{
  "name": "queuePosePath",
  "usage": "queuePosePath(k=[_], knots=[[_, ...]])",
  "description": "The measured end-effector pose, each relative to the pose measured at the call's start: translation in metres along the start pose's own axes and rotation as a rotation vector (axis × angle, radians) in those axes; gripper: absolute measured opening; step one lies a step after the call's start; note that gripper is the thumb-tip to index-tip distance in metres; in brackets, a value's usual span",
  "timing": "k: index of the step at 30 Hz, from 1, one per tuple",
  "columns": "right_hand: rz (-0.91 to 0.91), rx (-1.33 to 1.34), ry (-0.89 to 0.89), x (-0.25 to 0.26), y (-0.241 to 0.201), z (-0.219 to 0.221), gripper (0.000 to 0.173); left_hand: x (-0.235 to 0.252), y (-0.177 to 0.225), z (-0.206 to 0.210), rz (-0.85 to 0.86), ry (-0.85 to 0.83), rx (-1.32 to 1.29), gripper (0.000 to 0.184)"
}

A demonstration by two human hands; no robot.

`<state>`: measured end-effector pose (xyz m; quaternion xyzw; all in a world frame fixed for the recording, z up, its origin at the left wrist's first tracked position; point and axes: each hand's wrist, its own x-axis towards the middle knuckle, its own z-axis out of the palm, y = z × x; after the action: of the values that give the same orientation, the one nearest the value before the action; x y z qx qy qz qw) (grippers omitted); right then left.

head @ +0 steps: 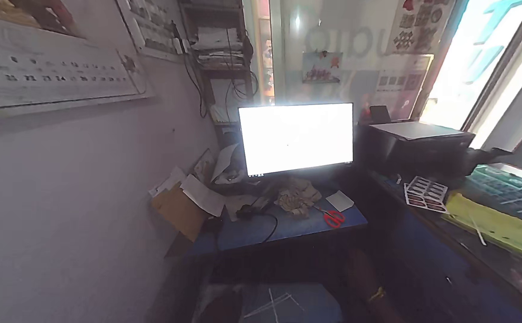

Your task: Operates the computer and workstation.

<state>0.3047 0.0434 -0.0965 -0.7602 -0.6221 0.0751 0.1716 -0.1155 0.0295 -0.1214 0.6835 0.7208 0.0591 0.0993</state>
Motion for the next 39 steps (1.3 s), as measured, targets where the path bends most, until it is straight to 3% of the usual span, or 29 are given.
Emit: queuePosePath(k=[6, 9, 14, 16, 18, 39], knots=[[-0.170, -0.086, 0.029, 0.000, 0.007, 0.006, 0.043, -0.007, 0.008, -0.009, -0.033, 0.016, -0.027, 0.057], [-0.102, -0.101, -0.010, 0.002, 0.002, 0.007, 0.050, -0.004, 0.007, -0.011, -0.055, -0.044, -0.031, 0.057], [-0.160, -0.027, 0.141, 0.004, 0.021, 0.027, 0.044, 0.002, 0.008, -0.016, -0.081, -0.143, 0.047, 0.062], [-0.135, -0.056, 0.095, 0.003, 0.019, 0.022, 0.048, 0.007, 0.009, -0.013, -0.108, -0.177, 0.077, 0.064], [-0.109, -0.080, 0.025, 0.002, 0.017, 0.016, 0.051, 0.011, 0.007, -0.005, -0.105, -0.160, 0.086, 0.064], [-0.168, -0.023, 0.056, 0.008, 0.023, 0.018, 0.046, 0.019, 0.001, 0.002, -0.079, -0.118, 0.056, 0.060]])
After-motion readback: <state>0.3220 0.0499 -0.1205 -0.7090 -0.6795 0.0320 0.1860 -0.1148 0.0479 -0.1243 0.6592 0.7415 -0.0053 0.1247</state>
